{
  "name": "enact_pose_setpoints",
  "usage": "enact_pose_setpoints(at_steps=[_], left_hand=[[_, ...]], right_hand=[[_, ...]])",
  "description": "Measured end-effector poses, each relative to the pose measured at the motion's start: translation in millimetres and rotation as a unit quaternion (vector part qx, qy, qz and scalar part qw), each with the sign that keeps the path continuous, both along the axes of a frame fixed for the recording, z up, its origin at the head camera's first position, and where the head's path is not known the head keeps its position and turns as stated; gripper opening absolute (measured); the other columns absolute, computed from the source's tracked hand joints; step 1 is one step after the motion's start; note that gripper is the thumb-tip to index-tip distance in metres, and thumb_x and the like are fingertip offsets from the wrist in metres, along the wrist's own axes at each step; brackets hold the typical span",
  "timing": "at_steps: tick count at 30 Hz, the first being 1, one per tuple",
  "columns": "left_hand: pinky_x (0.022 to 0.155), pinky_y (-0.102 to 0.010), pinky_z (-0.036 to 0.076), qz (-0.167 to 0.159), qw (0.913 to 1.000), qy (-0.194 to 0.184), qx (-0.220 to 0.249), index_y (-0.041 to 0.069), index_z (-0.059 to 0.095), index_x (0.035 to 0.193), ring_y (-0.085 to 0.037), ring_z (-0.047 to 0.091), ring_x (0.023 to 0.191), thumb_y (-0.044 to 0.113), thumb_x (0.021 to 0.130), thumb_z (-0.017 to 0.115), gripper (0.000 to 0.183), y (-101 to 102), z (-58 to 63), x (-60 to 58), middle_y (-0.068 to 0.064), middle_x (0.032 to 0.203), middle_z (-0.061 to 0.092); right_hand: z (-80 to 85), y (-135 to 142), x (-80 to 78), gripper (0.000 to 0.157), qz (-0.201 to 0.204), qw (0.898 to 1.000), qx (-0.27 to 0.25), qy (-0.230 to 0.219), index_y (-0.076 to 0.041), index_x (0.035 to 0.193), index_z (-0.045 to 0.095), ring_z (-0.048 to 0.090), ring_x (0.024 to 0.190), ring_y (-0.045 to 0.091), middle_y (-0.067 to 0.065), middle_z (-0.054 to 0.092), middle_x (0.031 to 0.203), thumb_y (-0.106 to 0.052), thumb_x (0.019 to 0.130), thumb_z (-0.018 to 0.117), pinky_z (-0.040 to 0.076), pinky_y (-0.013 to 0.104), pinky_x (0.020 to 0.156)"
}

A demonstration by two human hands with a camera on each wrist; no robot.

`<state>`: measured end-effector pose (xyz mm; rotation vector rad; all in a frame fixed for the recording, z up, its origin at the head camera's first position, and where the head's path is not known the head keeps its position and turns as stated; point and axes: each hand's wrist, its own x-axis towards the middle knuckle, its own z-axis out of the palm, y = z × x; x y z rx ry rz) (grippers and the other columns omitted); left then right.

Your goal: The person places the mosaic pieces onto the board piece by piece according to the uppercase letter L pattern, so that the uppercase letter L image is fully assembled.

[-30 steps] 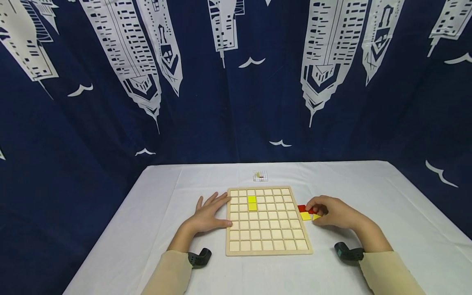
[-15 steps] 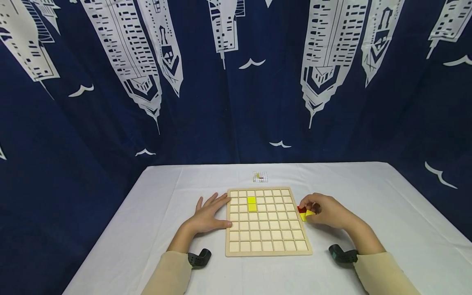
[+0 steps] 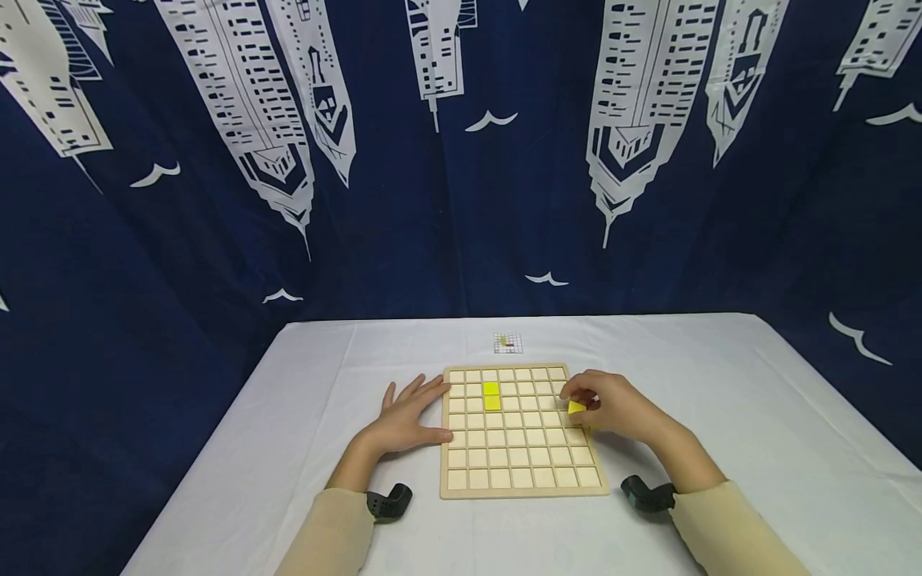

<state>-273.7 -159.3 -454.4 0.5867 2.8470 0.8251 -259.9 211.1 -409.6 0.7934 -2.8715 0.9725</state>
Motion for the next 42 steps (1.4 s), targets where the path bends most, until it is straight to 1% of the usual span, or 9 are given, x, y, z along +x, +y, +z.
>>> enact_pose_setpoints(at_steps=[4,6,10,18,25,30,34,39,42], left_hand=[[0.122,-0.064,-0.012,0.003,1.0,0.001,0.001,0.025,0.041,0.153,-0.03,0.011,0.158,0.051,0.079,0.079,0.087,0,0.5,0.2,0.002,0.166,0.028],[0.122,-0.065,-0.011,0.004,1.0,0.002,0.001,0.024,0.042,0.153,-0.03,0.011,0.158,0.051,0.079,0.079,0.087,0,0.6,0.3,0.001,0.166,0.028],[0.122,-0.065,-0.01,0.006,1.0,0.003,0.002,0.024,0.043,0.152,-0.031,0.012,0.157,0.051,0.079,0.079,0.087,0,-0.1,0.8,0.001,0.166,0.029],[0.122,-0.064,-0.011,0.01,0.9999,0.002,0.0,0.025,0.043,0.152,-0.03,0.012,0.158,0.051,0.079,0.079,0.086,0,0.6,0.9,0.002,0.166,0.03],[0.122,-0.064,-0.01,0.01,0.9999,0.002,-0.001,0.025,0.043,0.152,-0.029,0.012,0.158,0.052,0.079,0.079,0.086,1,-0.1,0.7,0.002,0.165,0.03],[0.122,-0.064,-0.01,0.009,1.0,0.003,-0.001,0.026,0.043,0.152,-0.029,0.012,0.158,0.052,0.079,0.079,0.085,1,0.1,0.8,0.001,0.165,0.03],[0.122,-0.065,-0.01,0.006,1.0,0.004,-0.003,0.026,0.043,0.152,-0.03,0.013,0.157,0.052,0.079,0.078,0.085,1,0.4,0.9,0.002,0.165,0.03],[0.122,-0.065,-0.01,0.003,1.0,0.004,-0.004,0.026,0.043,0.152,-0.03,0.013,0.157,0.052,0.08,0.078,0.084,1,1.8,0.5,0.002,0.165,0.03],[0.122,-0.065,-0.01,0.001,1.0,0.006,-0.005,0.026,0.043,0.152,-0.03,0.012,0.157,0.052,0.08,0.078,0.084,1,2.5,0.6,0.002,0.165,0.03]], right_hand=[[1.5,-11,-1.0,0.023,0.009,1.0,0.0,0.004,-0.014,0.097,0.07,0.056,0.084,0.014,-0.002,0.062,0.088,-0.007,0.079,0.082,0.049,0.02,0.069],[1.0,-17,-1.7,0.023,0.017,1.0,-0.004,0.009,-0.013,0.097,0.069,0.056,0.082,0.014,-0.001,0.062,0.086,-0.007,0.079,0.082,0.048,0.02,0.068],[-2.7,-28,-4.0,0.022,0.035,0.999,-0.015,0.014,-0.011,0.096,0.07,0.055,0.079,0.014,0.001,0.062,0.084,-0.007,0.079,0.083,0.048,0.02,0.067],[-6.4,-49,-9.3,0.02,0.056,0.998,-0.011,0.003,-0.01,0.097,0.071,0.055,0.078,0.011,-0.002,0.063,0.085,-0.012,0.081,0.083,0.049,0.02,0.068],[-8.8,-66,-9.3,0.02,0.066,0.998,-0.023,-0.005,-0.011,0.098,0.072,0.056,0.079,0.014,0.0,0.064,0.087,-0.01,0.08,0.083,0.05,0.018,0.069],[-10.5,-78,-9.3,0.02,0.071,0.997,-0.042,-0.014,-0.012,0.097,0.073,0.057,0.081,0.016,0.001,0.065,0.087,-0.009,0.08,0.083,0.049,0.019,0.07],[-12.6,-87,-9.8,0.019,0.082,0.995,-0.052,-0.012,-0.011,0.096,0.074,0.056,0.079,0.014,0.002,0.066,0.087,-0.008,0.079,0.083,0.048,0.019,0.069],[-15.7,-98,-8.2,0.018,0.078,0.996,-0.05,-0.009,-0.01,0.097,0.073,0.053,0.074,0.009,0.002,0.066,0.087,-0.007,0.081,0.082,0.046,0.018,0.066],[-17.3,-103,-7.3,0.018,0.077,0.996,-0.046,-0.004,-0.009,0.097,0.073,0.054,0.073,0.009,0.002,0.066,0.089,-0.007,0.082,0.081,0.047,0.017,0.066]])
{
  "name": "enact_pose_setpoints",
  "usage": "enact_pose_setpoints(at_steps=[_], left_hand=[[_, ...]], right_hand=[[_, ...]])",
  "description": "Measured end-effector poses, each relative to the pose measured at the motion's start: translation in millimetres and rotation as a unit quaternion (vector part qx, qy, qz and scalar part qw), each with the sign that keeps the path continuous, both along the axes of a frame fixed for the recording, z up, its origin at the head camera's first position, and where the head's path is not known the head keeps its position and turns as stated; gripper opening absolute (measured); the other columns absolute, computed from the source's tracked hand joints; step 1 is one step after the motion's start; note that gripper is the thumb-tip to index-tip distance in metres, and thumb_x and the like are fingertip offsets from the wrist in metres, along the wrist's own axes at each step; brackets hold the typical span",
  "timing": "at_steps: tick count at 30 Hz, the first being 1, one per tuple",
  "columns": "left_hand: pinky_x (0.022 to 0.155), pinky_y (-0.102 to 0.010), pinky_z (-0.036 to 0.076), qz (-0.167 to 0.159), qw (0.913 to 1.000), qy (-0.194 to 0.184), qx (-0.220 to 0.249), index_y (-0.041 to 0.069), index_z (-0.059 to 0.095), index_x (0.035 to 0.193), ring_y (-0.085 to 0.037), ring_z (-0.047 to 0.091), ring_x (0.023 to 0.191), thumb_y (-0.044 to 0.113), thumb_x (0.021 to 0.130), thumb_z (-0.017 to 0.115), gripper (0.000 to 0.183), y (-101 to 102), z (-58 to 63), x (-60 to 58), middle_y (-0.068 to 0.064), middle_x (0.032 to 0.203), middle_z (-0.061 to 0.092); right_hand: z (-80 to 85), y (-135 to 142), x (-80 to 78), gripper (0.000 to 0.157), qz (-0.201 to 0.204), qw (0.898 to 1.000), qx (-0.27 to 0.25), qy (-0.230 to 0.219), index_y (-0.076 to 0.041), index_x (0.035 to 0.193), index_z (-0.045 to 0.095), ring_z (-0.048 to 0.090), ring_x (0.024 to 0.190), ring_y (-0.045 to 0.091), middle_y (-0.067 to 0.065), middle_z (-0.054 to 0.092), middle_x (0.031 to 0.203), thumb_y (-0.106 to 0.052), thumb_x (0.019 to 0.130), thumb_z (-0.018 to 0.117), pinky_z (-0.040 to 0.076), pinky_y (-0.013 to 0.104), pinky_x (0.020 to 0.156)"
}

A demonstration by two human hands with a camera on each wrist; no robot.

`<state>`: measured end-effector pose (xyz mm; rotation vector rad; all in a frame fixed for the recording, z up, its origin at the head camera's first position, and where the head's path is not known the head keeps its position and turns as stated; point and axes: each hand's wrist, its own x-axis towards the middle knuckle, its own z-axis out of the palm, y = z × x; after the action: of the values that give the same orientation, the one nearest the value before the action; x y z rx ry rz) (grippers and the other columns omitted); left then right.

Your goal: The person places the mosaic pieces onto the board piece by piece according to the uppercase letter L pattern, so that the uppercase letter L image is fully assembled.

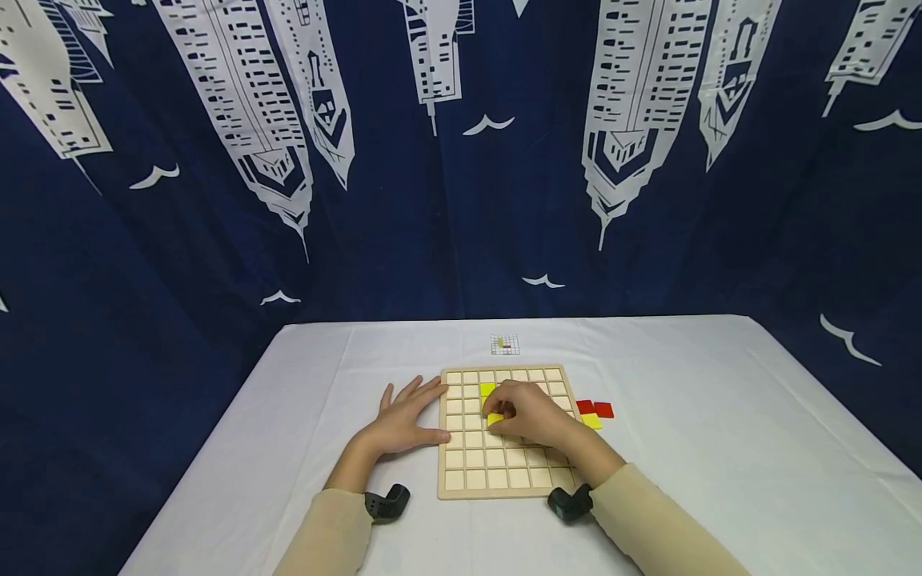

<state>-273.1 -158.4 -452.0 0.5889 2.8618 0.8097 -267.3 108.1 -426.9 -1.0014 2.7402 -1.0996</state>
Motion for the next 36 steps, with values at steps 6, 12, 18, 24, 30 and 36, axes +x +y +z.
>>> enact_pose_setpoints(at_steps=[6,12,18,24,30,36], left_hand=[[0.122,-0.064,-0.011,0.001,1.0,-0.002,0.001,0.026,0.042,0.152,-0.03,0.012,0.158,0.052,0.08,0.078,0.085,0,0.5,0.3,0.002,0.166,0.029],[0.122,-0.064,-0.011,0.002,1.0,-0.002,0.004,0.025,0.042,0.152,-0.03,0.012,0.158,0.053,0.08,0.078,0.085,0,-0.3,0.0,0.002,0.166,0.029],[0.122,-0.064,-0.011,0.003,1.0,-0.001,0.004,0.026,0.043,0.152,-0.029,0.012,0.158,0.053,0.08,0.078,0.085,0,-1.5,-0.5,0.002,0.165,0.03],[0.122,-0.065,-0.01,0.002,1.0,0.001,0.002,0.026,0.043,0.152,-0.029,0.012,0.157,0.054,0.08,0.078,0.085,-1,-2.5,-1.3,0.002,0.165,0.03],[0.122,-0.065,-0.009,0.003,1.0,0.004,0.0,0.025,0.043,0.152,-0.03,0.013,0.157,0.053,0.079,0.078,0.085,0,-2.7,-1.4,0.002,0.165,0.03],[0.122,-0.066,-0.009,0.005,1.0,0.004,0.0,0.024,0.043,0.152,-0.03,0.013,0.157,0.052,0.079,0.079,0.085,0,-2.0,-1.3,0.001,0.165,0.031]], right_hand=[[-1.7,-3,0.7,0.018,-0.007,1.0,0.006,0.01,-0.009,0.097,0.073,0.055,0.076,0.014,0.003,0.065,0.089,-0.005,0.081,0.081,0.046,0.018,0.066],[-2.8,-2,0.8,0.014,-0.001,1.0,0.014,0.018,-0.011,0.093,0.074,0.056,0.078,0.014,0.002,0.064,0.088,-0.005,0.082,0.08,0.047,0.018,0.068],[-3.3,-1,1.5,0.006,0.009,0.999,0.018,0.033,-0.012,0.086,0.075,0.056,0.084,0.01,-0.001,0.066,0.091,-0.006,0.086,0.077,0.05,0.021,0.077],[-1.2,0,3.6,0.009,0.011,0.999,0.011,0.028,-0.014,0.087,0.075,0.056,0.085,0.009,-0.002,0.067,0.091,-0.005,0.088,0.075,0.05,0.023,0.079],[1.7,3,6.0,0.012,0.001,1.0,-0.005,0.005,-0.015,0.093,0.074,0.056,0.086,0.008,-0.003,0.069,0.097,-0.005,0.09,0.071,0.051,0.023,0.079],[3.6,14,6.5,0.012,-0.019,0.999,-0.03,-0.002,-0.013,0.098,0.073,0.058,0.083,0.007,-0.002,0.069,0.099,-0.004,0.09,0.07,0.052,0.02,0.076]])
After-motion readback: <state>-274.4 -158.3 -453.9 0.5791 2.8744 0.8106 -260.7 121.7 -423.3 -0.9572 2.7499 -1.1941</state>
